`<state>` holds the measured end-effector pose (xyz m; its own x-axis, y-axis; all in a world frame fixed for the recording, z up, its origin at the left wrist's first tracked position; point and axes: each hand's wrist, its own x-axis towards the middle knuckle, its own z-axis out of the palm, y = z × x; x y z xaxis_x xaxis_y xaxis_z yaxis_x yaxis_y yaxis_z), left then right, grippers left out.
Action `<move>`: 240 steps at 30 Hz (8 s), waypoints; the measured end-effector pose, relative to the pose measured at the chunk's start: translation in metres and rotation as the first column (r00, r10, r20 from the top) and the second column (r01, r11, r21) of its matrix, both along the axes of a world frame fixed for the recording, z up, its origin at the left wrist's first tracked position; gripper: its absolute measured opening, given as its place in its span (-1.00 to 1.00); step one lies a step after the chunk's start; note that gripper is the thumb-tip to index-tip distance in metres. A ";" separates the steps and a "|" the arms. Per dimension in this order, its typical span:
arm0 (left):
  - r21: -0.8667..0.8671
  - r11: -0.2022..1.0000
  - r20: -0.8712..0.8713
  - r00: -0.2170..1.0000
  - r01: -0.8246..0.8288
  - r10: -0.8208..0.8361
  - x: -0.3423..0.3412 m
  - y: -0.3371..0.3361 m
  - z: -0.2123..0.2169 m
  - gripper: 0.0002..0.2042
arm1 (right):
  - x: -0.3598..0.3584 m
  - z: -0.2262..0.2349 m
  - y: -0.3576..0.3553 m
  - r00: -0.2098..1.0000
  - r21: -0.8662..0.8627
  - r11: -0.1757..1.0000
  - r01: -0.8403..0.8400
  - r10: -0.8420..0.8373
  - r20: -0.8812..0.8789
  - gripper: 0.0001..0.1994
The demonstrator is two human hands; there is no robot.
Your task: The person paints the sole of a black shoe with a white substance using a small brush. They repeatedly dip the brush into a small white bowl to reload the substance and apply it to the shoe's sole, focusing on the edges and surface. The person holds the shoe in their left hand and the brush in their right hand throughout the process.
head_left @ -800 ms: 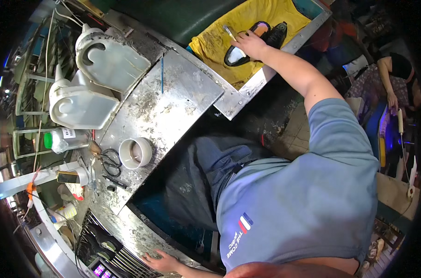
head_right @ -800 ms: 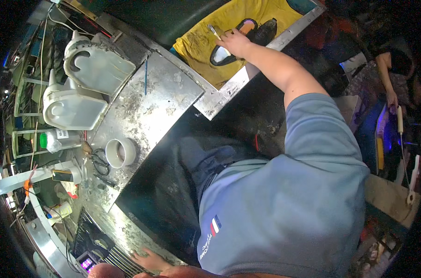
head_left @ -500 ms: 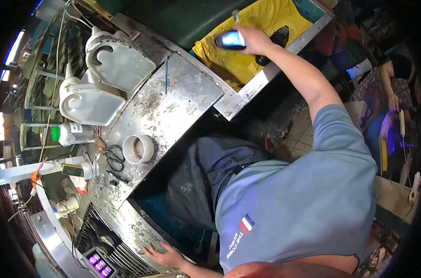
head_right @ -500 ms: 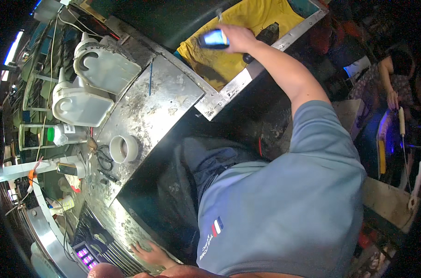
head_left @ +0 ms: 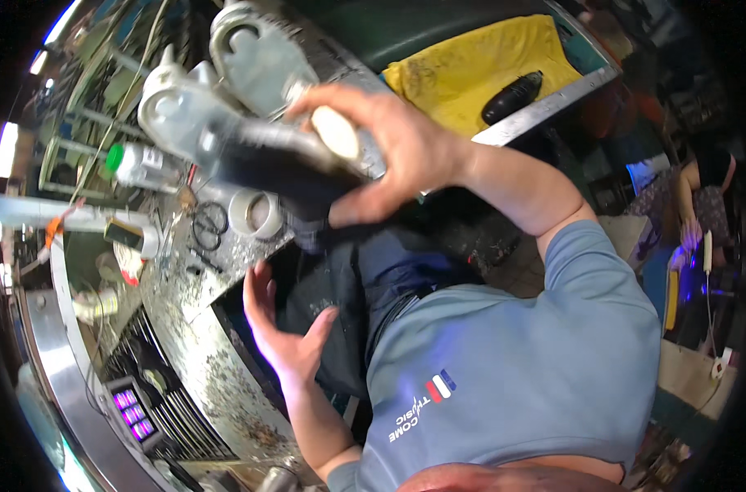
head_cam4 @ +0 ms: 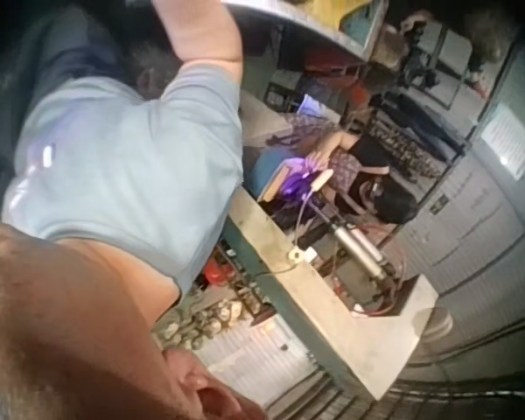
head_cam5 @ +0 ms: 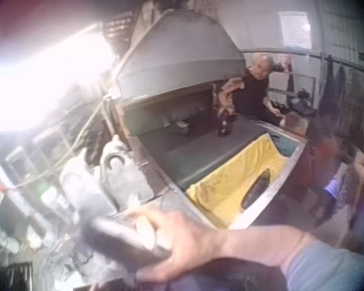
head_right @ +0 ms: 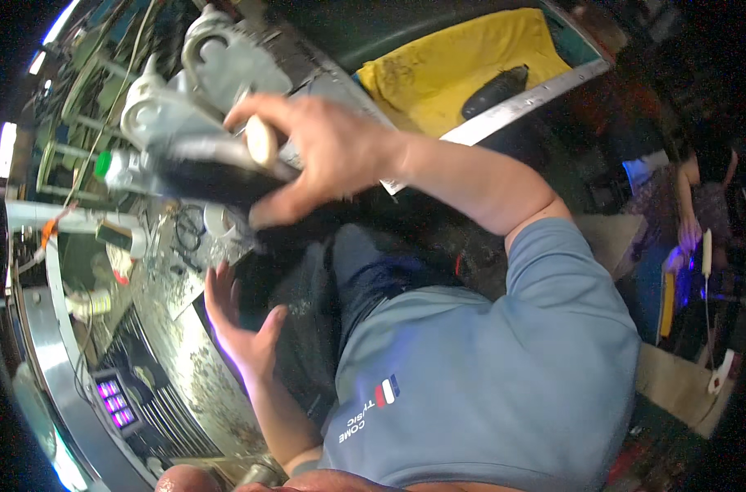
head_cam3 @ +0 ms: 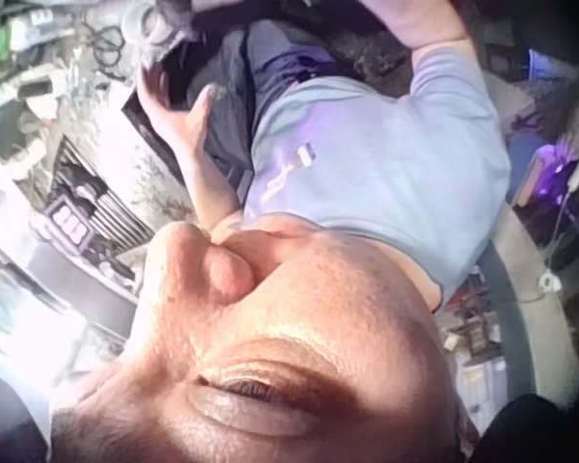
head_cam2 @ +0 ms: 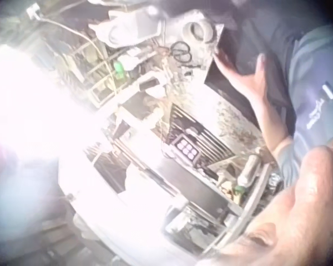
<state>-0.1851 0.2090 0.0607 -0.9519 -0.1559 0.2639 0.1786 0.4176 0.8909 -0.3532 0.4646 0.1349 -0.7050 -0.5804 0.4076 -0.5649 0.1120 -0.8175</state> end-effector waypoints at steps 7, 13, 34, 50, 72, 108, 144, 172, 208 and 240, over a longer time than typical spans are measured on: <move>0.471 0.869 0.107 0.988 -0.149 0.111 0.051 -0.021 -0.024 -0.15 | 0.053 -0.020 -0.110 0.971 0.154 0.959 -0.239 0.240 0.011 -0.02; 0.752 0.558 0.226 0.932 -0.351 0.283 0.135 -0.034 -0.074 -0.04 | 0.002 -0.026 -0.125 0.990 0.138 0.987 -0.079 0.095 -0.108 -0.61; 0.958 0.215 0.159 0.976 -0.189 0.152 0.186 -0.048 -0.089 0.19 | -0.053 -0.063 -0.169 0.908 0.322 0.941 0.101 0.044 -0.416 -0.76; -0.401 0.881 -0.289 0.947 -0.251 0.139 0.129 -0.086 0.003 -0.22 | -0.049 -0.074 -0.146 0.945 0.234 0.968 0.095 -0.014 -0.327 -0.77; -0.901 0.417 -0.185 0.975 -0.117 -0.125 0.116 -0.104 0.054 -0.62 | 0.029 -0.030 -0.148 0.730 -0.246 0.762 -0.599 0.646 0.223 -0.74; -0.912 0.403 -0.067 0.997 -0.072 0.026 0.121 -0.109 0.051 -0.64 | 0.045 0.007 -0.150 0.666 -0.124 0.695 -0.708 0.715 0.212 -0.82; -0.425 0.873 0.507 0.737 -0.237 0.447 0.135 -0.084 0.044 -0.26 | 0.045 0.016 -0.151 0.738 -0.124 0.734 -0.668 0.632 -0.236 -0.82; 0.466 0.809 0.592 0.806 -0.359 0.017 0.125 -0.076 0.050 -0.26 | 0.047 0.001 -0.190 0.770 -0.175 0.772 -0.611 0.530 -0.355 -0.82; 0.807 0.365 0.488 0.872 -0.464 0.031 0.167 -0.091 -0.010 -0.47 | -0.066 -0.080 -0.159 0.945 0.439 0.896 0.058 0.093 -0.314 -0.76; 0.500 0.744 0.563 0.819 -0.443 0.110 0.130 -0.072 0.038 -0.40 | 0.035 -0.025 -0.186 0.802 -0.212 0.777 -0.592 0.542 -0.253 -0.82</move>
<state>-0.0548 0.1374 0.0985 -0.8067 -0.3944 -0.4401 -0.3631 -0.2567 0.8957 -0.3186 0.2781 0.1097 -0.1880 -0.7027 0.6862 -0.5862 -0.4803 -0.6525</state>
